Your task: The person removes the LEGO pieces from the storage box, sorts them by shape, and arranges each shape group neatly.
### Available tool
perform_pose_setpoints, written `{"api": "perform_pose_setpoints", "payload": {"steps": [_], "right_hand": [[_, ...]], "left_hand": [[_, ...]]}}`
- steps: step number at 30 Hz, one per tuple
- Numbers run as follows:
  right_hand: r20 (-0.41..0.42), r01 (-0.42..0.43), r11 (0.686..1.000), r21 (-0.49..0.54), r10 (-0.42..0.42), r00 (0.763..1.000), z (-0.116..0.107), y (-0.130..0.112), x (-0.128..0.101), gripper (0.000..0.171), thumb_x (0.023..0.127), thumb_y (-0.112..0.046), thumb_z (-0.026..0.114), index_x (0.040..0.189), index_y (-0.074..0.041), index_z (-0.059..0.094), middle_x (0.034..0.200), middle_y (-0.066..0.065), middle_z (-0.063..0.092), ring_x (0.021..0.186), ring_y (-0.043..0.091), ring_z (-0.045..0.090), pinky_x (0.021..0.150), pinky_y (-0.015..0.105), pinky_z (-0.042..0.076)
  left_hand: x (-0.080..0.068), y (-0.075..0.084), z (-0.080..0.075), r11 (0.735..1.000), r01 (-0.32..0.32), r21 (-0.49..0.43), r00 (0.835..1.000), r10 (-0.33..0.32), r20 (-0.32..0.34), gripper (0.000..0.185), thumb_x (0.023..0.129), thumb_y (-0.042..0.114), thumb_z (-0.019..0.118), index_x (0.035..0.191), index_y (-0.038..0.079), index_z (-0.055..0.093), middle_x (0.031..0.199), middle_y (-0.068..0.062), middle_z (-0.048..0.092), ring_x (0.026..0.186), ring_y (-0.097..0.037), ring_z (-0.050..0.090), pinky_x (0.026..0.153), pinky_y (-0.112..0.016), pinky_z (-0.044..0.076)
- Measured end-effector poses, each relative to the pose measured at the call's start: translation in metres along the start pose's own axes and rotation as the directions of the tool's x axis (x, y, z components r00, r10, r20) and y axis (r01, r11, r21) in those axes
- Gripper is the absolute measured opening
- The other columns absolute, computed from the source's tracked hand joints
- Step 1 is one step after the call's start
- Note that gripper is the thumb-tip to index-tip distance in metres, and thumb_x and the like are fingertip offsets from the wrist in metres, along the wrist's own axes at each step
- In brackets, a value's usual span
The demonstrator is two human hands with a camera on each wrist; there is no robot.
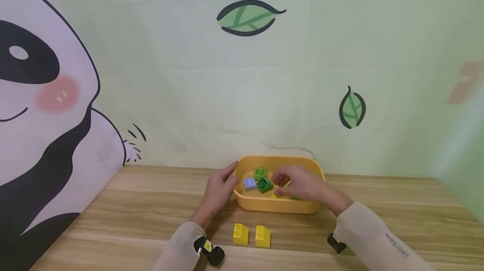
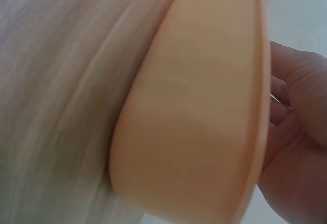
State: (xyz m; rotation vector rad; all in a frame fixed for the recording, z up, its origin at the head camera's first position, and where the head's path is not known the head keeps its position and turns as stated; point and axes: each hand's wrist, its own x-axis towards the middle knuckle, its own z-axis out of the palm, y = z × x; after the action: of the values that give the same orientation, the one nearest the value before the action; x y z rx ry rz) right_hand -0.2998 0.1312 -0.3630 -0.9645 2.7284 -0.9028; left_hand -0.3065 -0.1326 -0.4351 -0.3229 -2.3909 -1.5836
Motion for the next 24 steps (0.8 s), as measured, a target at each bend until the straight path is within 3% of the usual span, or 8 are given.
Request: {"api": "perform_pose_setpoints", "payload": {"steps": [8, 24], "right_hand": [[0.057, 0.004, 1.0, 0.031, -0.005, 0.998, 0.007, 0.008, 0.003, 0.017, 0.093, -0.005, 0.08, 0.109, -0.002, 0.075, 0.102, 0.005, 0.075, 0.091, 0.015, 0.07, 0.084, 0.033, 0.062], [0.047, -0.043, 0.994, 0.098, 0.039, 0.998, 0.009, 0.014, 0.004, 0.014, 0.097, -0.009, 0.076, 0.109, -0.001, 0.076, 0.098, -0.002, 0.075, 0.088, 0.013, 0.068, 0.083, 0.033, 0.061]], "left_hand": [[0.001, -0.002, 0.001, 1.0, -0.005, 0.004, 1.0, 0.005, -0.007, 0.051, 0.098, 0.008, 0.057, 0.149, -0.001, 0.059, 0.152, -0.013, 0.058, 0.144, -0.033, 0.05, 0.116, -0.051, 0.042], [0.001, -0.001, 0.001, 1.0, 0.014, 0.008, 1.0, -0.014, 0.002, 0.052, 0.099, 0.009, 0.057, 0.15, 0.0, 0.058, 0.153, -0.012, 0.057, 0.145, -0.033, 0.049, 0.117, -0.051, 0.041]]}}
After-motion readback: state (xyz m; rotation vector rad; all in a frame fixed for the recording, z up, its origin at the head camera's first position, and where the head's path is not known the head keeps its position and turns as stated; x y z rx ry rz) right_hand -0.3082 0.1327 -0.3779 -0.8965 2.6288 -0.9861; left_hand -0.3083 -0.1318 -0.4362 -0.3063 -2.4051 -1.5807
